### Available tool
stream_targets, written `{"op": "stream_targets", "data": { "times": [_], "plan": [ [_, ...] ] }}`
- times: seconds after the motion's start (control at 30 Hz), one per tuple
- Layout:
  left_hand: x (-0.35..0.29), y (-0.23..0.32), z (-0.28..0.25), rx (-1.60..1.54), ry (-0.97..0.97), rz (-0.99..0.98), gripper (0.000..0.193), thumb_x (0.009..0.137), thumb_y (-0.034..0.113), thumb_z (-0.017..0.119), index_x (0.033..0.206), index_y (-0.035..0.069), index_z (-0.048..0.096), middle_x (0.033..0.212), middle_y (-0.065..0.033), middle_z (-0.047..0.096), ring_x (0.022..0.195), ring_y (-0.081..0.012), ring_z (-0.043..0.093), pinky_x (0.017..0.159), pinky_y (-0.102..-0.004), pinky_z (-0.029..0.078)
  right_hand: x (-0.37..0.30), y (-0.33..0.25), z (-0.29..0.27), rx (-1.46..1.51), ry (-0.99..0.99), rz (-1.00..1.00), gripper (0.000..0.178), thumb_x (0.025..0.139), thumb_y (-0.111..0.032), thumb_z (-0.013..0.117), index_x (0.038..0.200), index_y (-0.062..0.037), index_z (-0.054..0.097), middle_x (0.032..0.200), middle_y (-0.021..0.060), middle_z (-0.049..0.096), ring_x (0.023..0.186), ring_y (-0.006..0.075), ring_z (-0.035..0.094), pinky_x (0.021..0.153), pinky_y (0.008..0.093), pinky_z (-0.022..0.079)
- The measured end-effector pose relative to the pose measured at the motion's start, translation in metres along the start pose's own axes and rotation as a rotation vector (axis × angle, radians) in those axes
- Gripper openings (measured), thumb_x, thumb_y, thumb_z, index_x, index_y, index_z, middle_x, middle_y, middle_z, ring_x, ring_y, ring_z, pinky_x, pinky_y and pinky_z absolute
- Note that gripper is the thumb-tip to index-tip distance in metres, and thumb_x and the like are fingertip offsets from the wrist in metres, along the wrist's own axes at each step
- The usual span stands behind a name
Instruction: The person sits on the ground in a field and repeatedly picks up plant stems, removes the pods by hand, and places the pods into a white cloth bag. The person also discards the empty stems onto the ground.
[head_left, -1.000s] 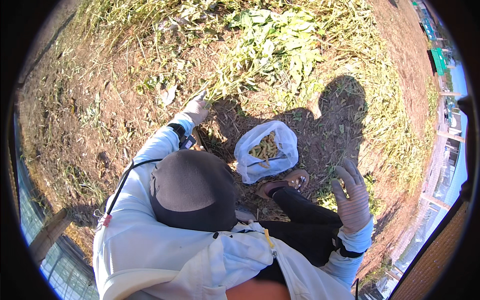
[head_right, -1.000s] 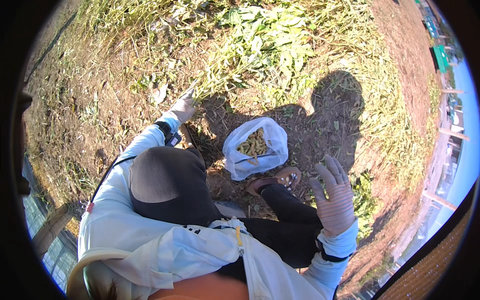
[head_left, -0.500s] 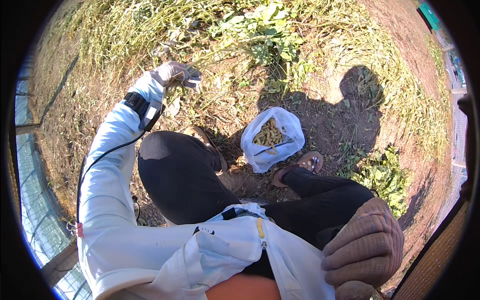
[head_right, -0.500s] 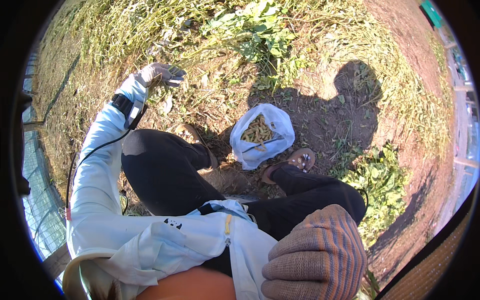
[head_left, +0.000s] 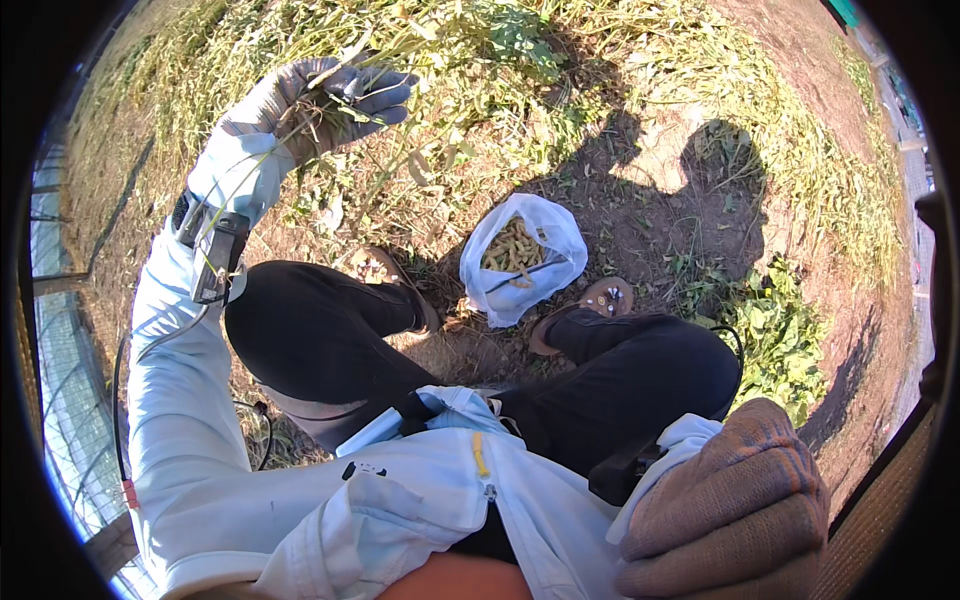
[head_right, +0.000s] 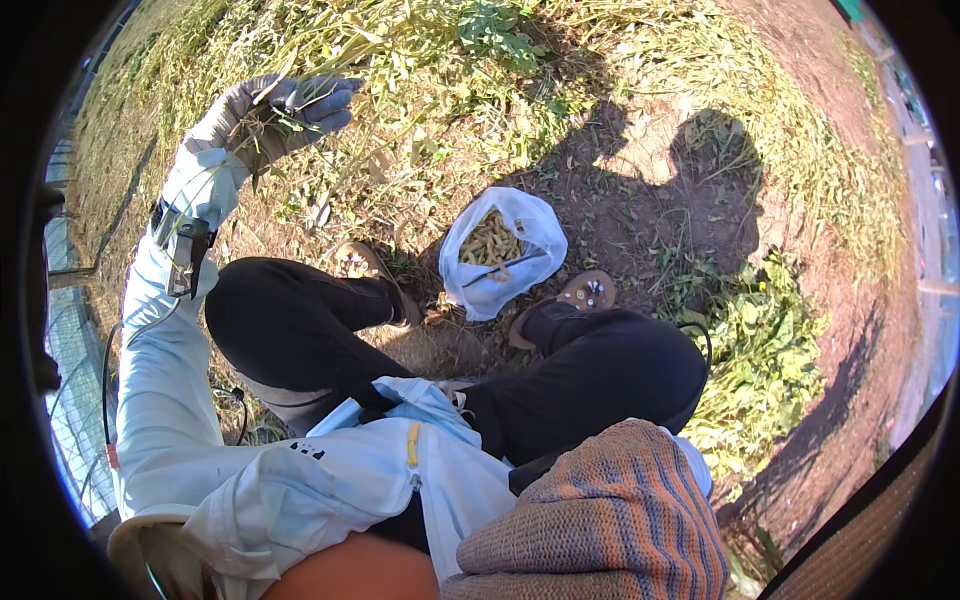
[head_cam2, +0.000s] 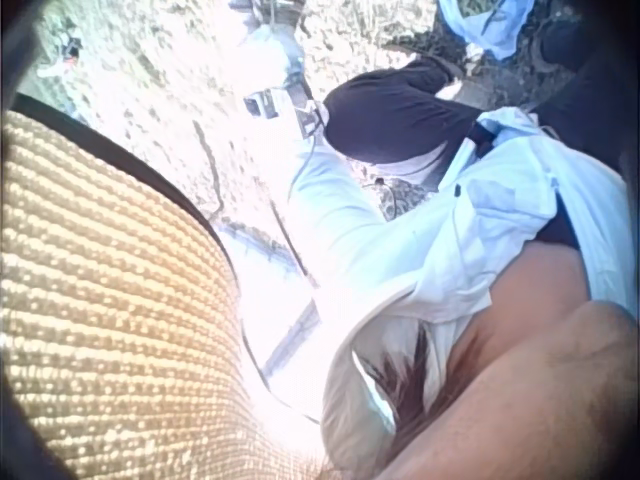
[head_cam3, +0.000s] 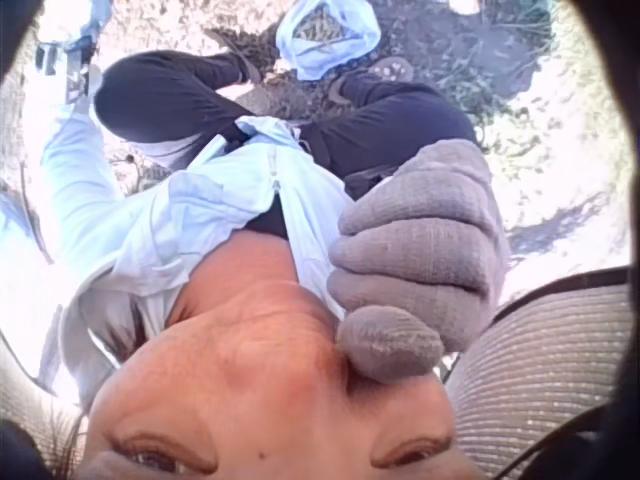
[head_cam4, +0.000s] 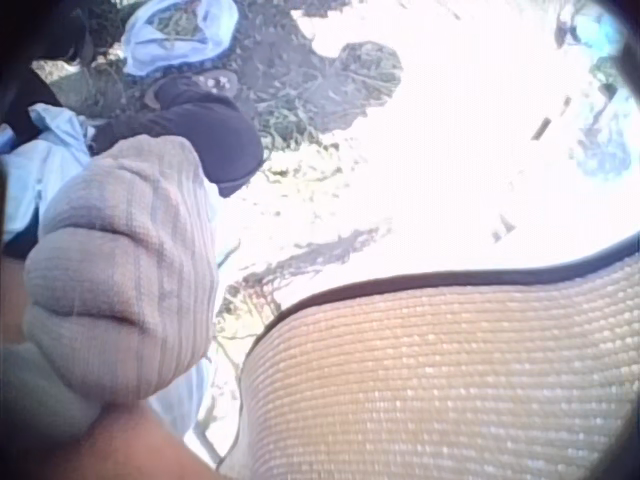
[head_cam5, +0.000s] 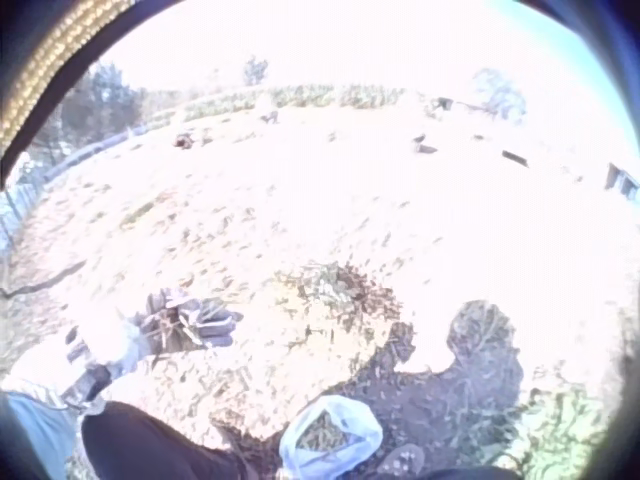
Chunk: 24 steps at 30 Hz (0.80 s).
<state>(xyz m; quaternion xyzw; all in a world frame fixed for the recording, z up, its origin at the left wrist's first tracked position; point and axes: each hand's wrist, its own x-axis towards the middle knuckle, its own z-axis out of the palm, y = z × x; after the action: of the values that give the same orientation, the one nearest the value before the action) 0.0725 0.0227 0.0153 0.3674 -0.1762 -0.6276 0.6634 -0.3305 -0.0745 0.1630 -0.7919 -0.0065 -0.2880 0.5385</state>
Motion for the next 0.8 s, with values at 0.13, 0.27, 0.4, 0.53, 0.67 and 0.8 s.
{"op": "stream_targets", "data": {
  "times": [0.13, 0.27, 0.4, 0.53, 0.67, 0.8],
  "plan": [
    [0.003, -0.013, 0.014, -0.022, 0.013, 0.070, 0.045, 0.087, 0.025, 0.057, 0.116, -0.009, 0.057, 0.129, -0.0258, 0.052, 0.116, -0.0323, 0.056, 0.108, -0.0450, 0.038, -0.001, 0.001, -0.002, -0.024, -0.009, 0.021, 0.013, 0.073, -0.024, 0.062, 0.071, -0.0122, 0.058, 0.073, 0.0059, 0.059, 0.059, 0.0215, 0.056, 0.051, 0.0354, 0.037],
    [-0.009, -0.025, 0.026, -0.022, 0.005, 0.083, 0.045, 0.087, 0.026, 0.057, 0.116, -0.009, 0.057, 0.128, -0.0253, 0.052, 0.116, -0.0316, 0.056, 0.108, -0.0441, 0.039, -0.003, 0.015, 0.000, -0.023, -0.005, -0.129, 0.016, 0.075, -0.027, 0.059, 0.075, -0.0115, 0.058, 0.074, 0.0060, 0.060, 0.059, 0.0203, 0.056, 0.052, 0.0356, 0.039],
    [-0.029, -0.033, 0.031, -0.020, 0.046, 0.097, 0.045, 0.087, 0.026, 0.058, 0.116, -0.008, 0.058, 0.128, -0.0248, 0.053, 0.115, -0.0309, 0.057, 0.107, -0.0431, 0.039, -0.007, 0.043, 0.007, -0.028, -0.093, -0.123, 0.025, 0.082, -0.034, 0.055, 0.079, -0.0095, 0.059, 0.073, 0.0055, 0.061, 0.058, 0.0184, 0.056, 0.052, 0.0338, 0.041],
    [-0.045, -0.040, 0.030, -0.028, 0.076, 0.102, 0.045, 0.087, 0.027, 0.058, 0.116, -0.008, 0.058, 0.127, -0.0243, 0.054, 0.115, -0.0301, 0.057, 0.106, -0.0421, 0.040, -0.012, 0.110, 0.039, -0.260, -0.100, 0.123, 0.036, 0.089, -0.042, 0.051, 0.082, -0.0076, 0.060, 0.073, 0.0050, 0.062, 0.058, 0.0165, 0.057, 0.052, 0.0320, 0.042],
    [-0.055, -0.044, 0.032, -0.021, 0.067, 0.093, 0.045, 0.087, 0.028, 0.059, 0.116, -0.007, 0.059, 0.127, -0.0238, 0.054, 0.115, -0.0294, 0.057, 0.105, -0.0411, 0.040, -0.001, 0.211, 0.086, 0.208, -0.288, 1.047, 0.047, 0.093, -0.051, 0.046, 0.084, -0.0071, 0.059, 0.070, 0.0030, 0.060, 0.058, 0.0140, 0.055, 0.053, 0.0293, 0.042],
    [-0.062, -0.044, 0.039, 0.003, 0.054, 0.076, 0.046, 0.086, 0.028, 0.059, 0.115, -0.007, 0.059, 0.126, -0.0234, 0.055, 0.115, -0.0287, 0.057, 0.104, -0.0401, 0.041, -0.005, 0.252, 0.123, 0.320, -0.306, 1.401, 0.056, 0.090, -0.062, 0.045, 0.083, -0.0079, 0.054, 0.069, -0.0018, 0.055, 0.059, 0.0116, 0.050, 0.056, 0.0255, 0.041]
  ]
}}
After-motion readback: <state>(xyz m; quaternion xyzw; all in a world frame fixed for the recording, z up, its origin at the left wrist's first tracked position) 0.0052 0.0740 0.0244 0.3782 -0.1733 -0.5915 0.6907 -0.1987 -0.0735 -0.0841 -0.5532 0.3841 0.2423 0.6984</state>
